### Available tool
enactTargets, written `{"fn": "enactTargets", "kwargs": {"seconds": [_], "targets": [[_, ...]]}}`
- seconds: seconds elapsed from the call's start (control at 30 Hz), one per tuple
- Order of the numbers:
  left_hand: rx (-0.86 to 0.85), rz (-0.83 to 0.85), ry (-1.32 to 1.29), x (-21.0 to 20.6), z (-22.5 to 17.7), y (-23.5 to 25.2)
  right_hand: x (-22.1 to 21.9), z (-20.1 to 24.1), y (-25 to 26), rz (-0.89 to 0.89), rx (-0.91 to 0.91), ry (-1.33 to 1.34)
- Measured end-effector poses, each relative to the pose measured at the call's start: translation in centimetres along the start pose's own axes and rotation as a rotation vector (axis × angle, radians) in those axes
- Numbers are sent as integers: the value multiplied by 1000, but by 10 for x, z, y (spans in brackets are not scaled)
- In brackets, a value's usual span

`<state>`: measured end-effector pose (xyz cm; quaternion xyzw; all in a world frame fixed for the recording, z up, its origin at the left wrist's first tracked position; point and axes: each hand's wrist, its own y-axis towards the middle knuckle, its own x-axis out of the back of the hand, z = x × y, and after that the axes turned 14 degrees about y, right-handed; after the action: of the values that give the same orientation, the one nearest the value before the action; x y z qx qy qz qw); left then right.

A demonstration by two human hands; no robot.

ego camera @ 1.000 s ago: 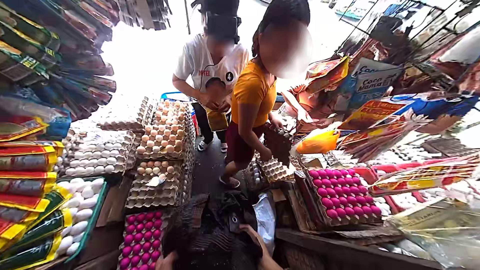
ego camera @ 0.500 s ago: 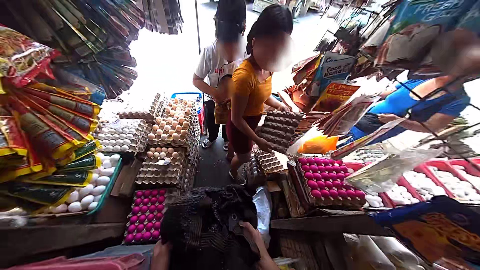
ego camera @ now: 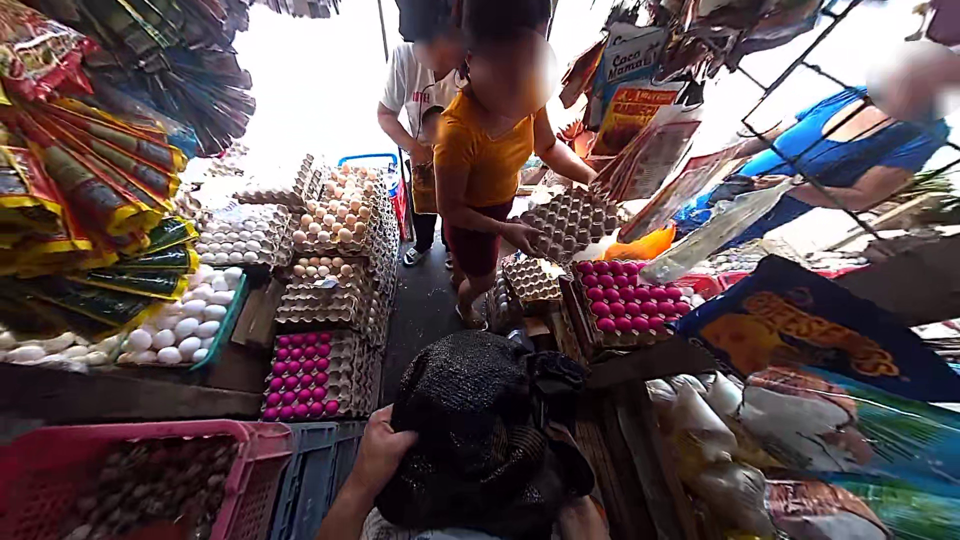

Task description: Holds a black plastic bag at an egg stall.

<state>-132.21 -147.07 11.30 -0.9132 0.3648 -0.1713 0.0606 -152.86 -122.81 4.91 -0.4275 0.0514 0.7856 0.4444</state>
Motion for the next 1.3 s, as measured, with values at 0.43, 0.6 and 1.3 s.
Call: {"fn": "enactTargets", "kwargs": {"seconds": [0.43,0.6,1.3], "targets": [[87,-21,118,27,18,87,-38,-29,59,-15,27,-11],[142,-7,36,56,23,120,-84,-34,90,-145,-59,-27],[58,391,243,127,78,195,-136,-77,112,-333,-184,-47]]}}
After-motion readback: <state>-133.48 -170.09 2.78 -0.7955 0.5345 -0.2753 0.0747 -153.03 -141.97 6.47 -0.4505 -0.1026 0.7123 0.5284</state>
